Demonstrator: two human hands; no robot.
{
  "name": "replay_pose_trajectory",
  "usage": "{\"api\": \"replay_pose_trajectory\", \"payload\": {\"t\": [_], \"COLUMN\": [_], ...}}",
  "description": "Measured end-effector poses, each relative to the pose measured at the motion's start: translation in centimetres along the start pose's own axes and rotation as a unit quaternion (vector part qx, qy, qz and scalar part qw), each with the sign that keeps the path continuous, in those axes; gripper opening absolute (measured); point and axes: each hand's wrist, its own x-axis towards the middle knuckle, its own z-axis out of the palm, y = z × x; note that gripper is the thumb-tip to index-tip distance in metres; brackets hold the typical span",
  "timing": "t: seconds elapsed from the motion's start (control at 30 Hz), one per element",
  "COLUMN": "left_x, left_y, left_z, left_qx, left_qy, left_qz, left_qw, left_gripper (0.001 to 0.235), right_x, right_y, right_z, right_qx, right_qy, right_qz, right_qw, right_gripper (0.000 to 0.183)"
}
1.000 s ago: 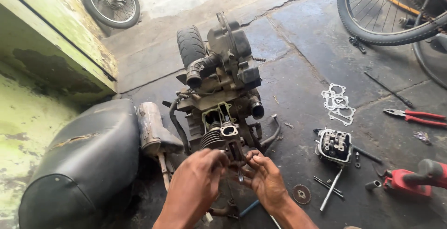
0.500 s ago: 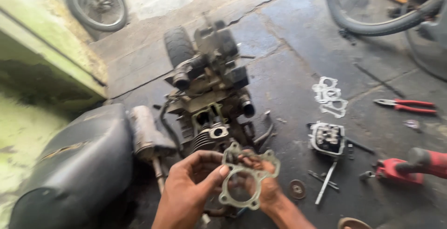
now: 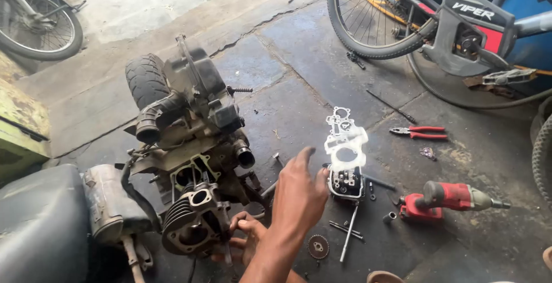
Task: The person disassembles a scooter engine resting on the floor of a repair shop. They remove the cylinder head, peel off and set aside gaskets, detach the cylinder barrel, and work the piston out of the cylinder by hand.
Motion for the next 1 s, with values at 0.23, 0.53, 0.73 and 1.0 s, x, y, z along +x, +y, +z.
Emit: {"api": "replay_pose_trajectory", "payload": {"t": [0.23,0.53,0.73,1.0], "left_x": [-5.0,-8.9,-9.8,-7.1], "left_y": [-0.4,-4.8,-11.1,-15.2], "left_z": [-7.3,-21.5,-19.5,-17.5], "left_qx": [0.086,0.238,0.17,0.031], "left_qy": [-0.036,0.136,0.085,0.006], "left_qz": [-0.042,-0.108,-0.184,-0.135], "left_qw": [0.995,0.956,0.964,0.99], "left_gripper": [0.038,0.064,0.111,0.112], "right_x": [8.8,9.8,10.7,11.7], "right_y": [-9.1,-13.1,-13.9,-13.2], "right_z": [10.0,26.1,25.4,25.1], "right_qx": [0.026,-0.38,-0.352,-0.386], "right_qy": [-0.083,0.285,0.286,0.31], "right_qz": [-0.06,0.134,0.176,0.162], "right_qw": [0.994,0.87,0.874,0.853], "right_gripper": [0.039,0.087,0.099,0.105]}}
